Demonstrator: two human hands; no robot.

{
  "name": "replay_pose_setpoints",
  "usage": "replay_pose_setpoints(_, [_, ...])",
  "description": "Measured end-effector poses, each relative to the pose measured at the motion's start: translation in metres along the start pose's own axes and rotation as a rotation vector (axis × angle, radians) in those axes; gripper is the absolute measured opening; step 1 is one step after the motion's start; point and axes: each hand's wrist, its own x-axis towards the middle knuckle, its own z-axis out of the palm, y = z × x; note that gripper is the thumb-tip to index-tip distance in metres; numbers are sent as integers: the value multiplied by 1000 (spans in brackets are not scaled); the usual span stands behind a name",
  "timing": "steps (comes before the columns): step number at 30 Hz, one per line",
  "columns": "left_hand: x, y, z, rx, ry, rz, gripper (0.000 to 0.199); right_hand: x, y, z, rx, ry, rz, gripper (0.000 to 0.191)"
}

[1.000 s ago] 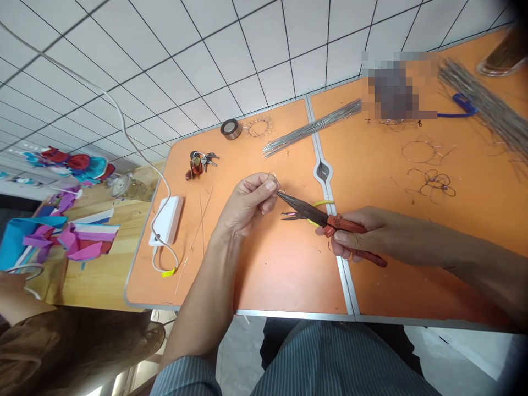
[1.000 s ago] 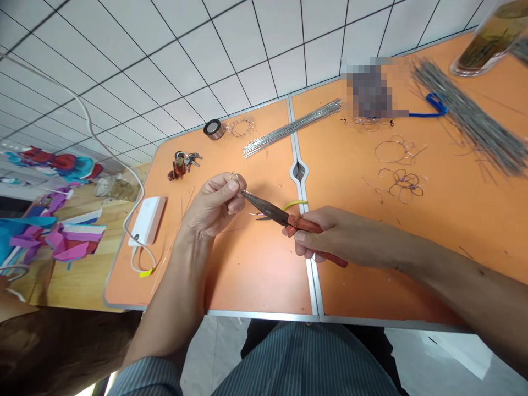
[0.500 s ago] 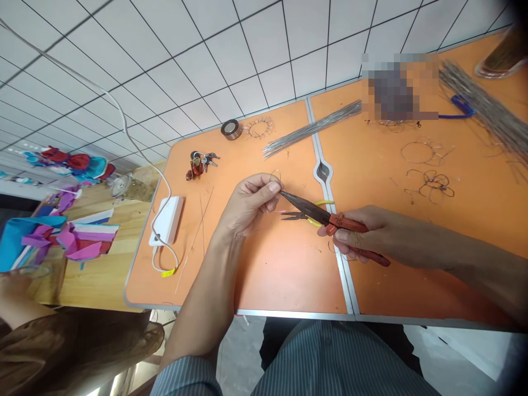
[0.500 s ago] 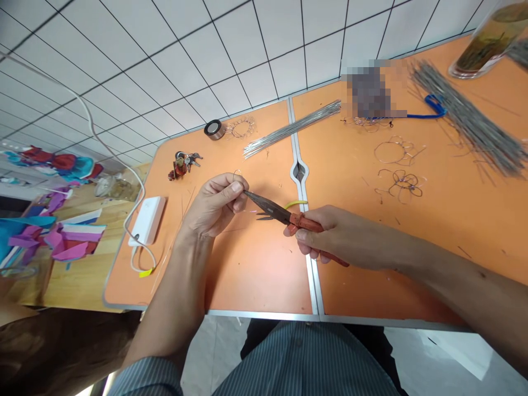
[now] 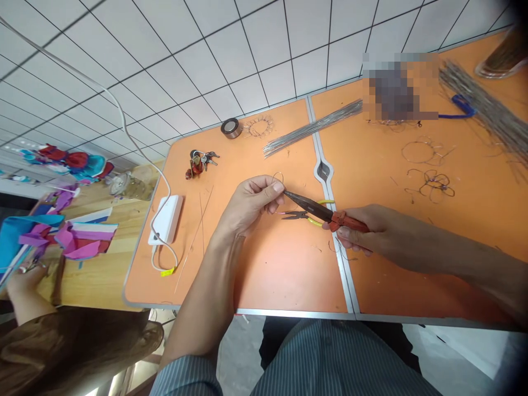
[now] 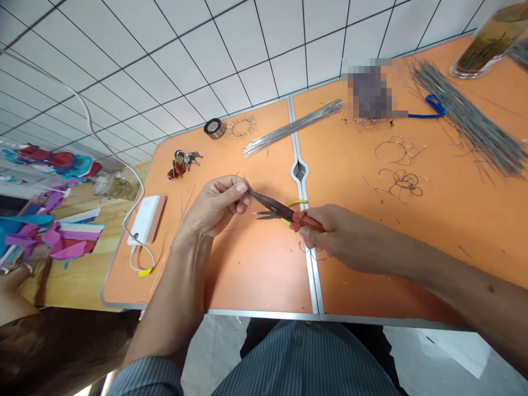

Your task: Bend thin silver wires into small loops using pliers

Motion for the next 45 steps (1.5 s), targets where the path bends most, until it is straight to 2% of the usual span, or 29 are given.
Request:
replay_pose_setpoints(6, [1, 0, 2, 36, 16, 5, 45, 1, 11, 5, -159, 76, 14, 38])
replay_pose_setpoints(20, [3, -11, 10, 66, 104, 66, 43, 6, 19, 13, -327, 222, -33, 36])
replay_pose_setpoints(23, [3, -12, 10, 87, 116, 89, 41, 7, 20, 12, -352, 231, -66, 36])
replay_pose_setpoints(28, [1, -9, 9, 113, 113, 130, 40, 10, 17, 7, -332, 234, -31, 37])
replay_pose_setpoints(33, [6, -8, 8, 13, 188, 143, 38, 5, 18, -4, -252, 182, -68, 32])
replay_pose_setpoints(35, [8, -8, 5, -61, 188, 116, 38, 2, 20, -10, -247, 231, -54, 30])
replay_pose_setpoints(41, [9, -6, 2, -180, 118, 18, 39, 8, 20, -28, -321, 496, -26, 28])
replay_pose_setpoints(45, [3, -10, 15, -205, 21, -94, 40, 17, 4, -19, -66, 578, -95, 26])
